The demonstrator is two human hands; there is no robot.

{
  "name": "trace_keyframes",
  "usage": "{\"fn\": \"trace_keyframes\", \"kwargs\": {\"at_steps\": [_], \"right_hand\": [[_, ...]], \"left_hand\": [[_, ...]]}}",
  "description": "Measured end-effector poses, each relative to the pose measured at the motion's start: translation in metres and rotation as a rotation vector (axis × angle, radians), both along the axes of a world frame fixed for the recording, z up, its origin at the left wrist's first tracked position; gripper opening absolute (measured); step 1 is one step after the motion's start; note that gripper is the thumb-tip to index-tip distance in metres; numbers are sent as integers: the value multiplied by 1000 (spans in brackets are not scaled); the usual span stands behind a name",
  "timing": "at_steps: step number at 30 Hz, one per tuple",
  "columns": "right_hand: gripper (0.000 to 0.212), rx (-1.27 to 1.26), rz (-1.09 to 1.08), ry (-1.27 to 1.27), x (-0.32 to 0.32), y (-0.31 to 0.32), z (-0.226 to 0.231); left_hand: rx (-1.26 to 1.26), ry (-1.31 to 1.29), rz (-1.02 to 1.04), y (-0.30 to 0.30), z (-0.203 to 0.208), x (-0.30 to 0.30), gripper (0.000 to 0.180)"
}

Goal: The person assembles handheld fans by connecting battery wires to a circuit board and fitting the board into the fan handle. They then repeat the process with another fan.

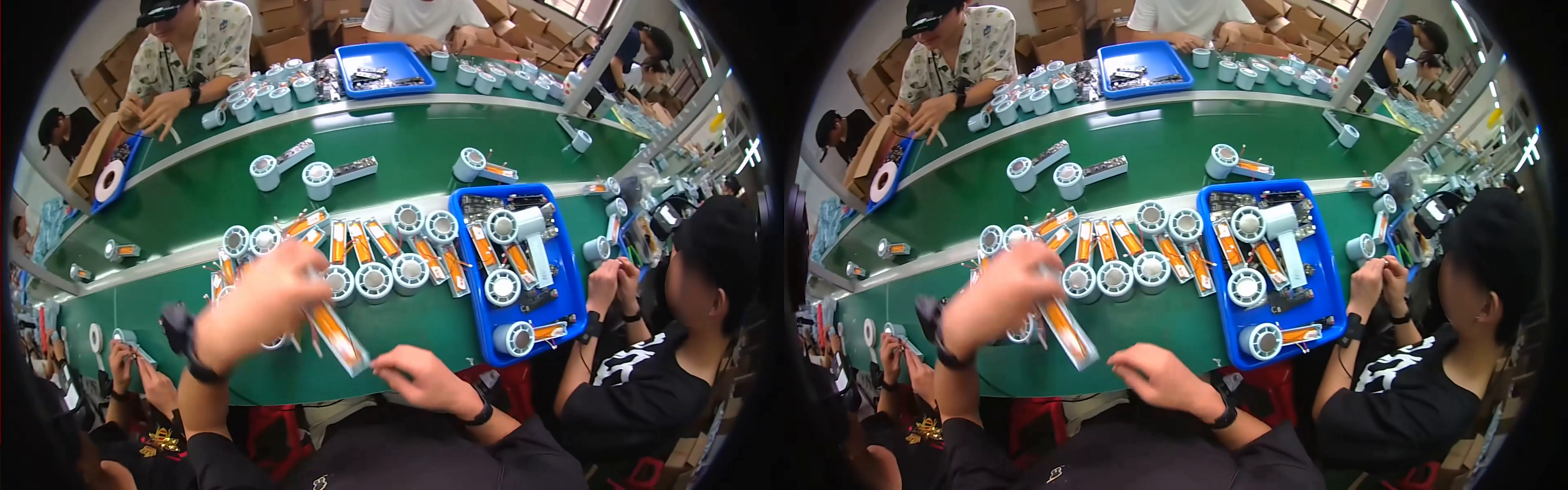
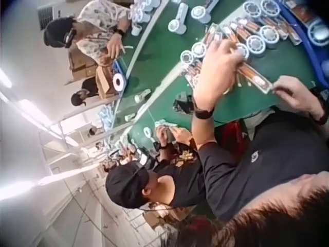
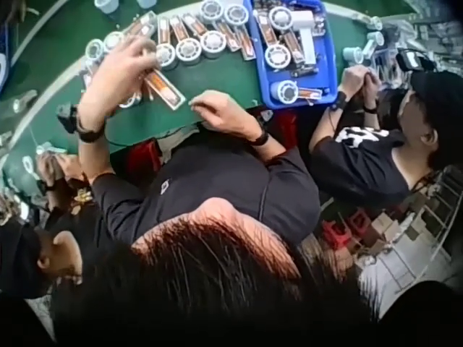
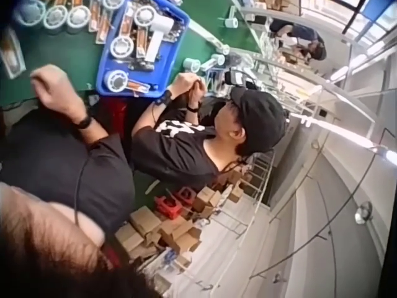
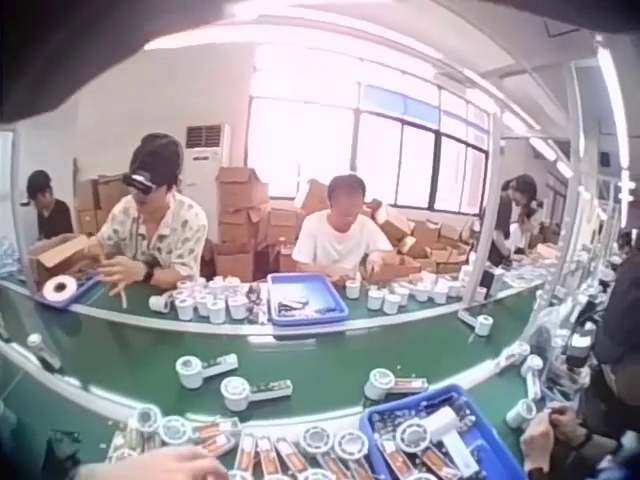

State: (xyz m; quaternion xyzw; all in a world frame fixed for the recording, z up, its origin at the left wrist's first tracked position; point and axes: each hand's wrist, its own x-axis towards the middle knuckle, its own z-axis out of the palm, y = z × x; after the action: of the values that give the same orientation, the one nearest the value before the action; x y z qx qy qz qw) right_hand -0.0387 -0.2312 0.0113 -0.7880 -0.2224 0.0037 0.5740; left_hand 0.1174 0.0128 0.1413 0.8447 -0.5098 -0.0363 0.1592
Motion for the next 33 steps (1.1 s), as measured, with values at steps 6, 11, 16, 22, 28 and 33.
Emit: {"fn": "trace_keyframes", "kwargs": {"at_steps": [6, 11, 16, 22, 28, 33], "right_hand": [[17, -198, 37, -91, -16, -66, 112], [19, -222, -680, -155, 38, -175, 133], [28, -605, -848, -46, 137, -324, 66], [38, -1147, -787, 4, 164, -313, 15], [37, -1041, -764, 122, 153, -339, 49], [29, -1076, -989, -140, 121, -345, 99]], "left_hand": [[108, 36, -115, -32, -75, -75, 19], [40, -162, 80, -42, -94, -90, 29], [-36, -168, 188, -34, -76, -104, 41], [-69, -42, 317, 3, -72, -121, 42], [-228, 81, 468, 26, -67, -139, 40], [-330, 110, 498, 40, -74, -136, 38]]}}
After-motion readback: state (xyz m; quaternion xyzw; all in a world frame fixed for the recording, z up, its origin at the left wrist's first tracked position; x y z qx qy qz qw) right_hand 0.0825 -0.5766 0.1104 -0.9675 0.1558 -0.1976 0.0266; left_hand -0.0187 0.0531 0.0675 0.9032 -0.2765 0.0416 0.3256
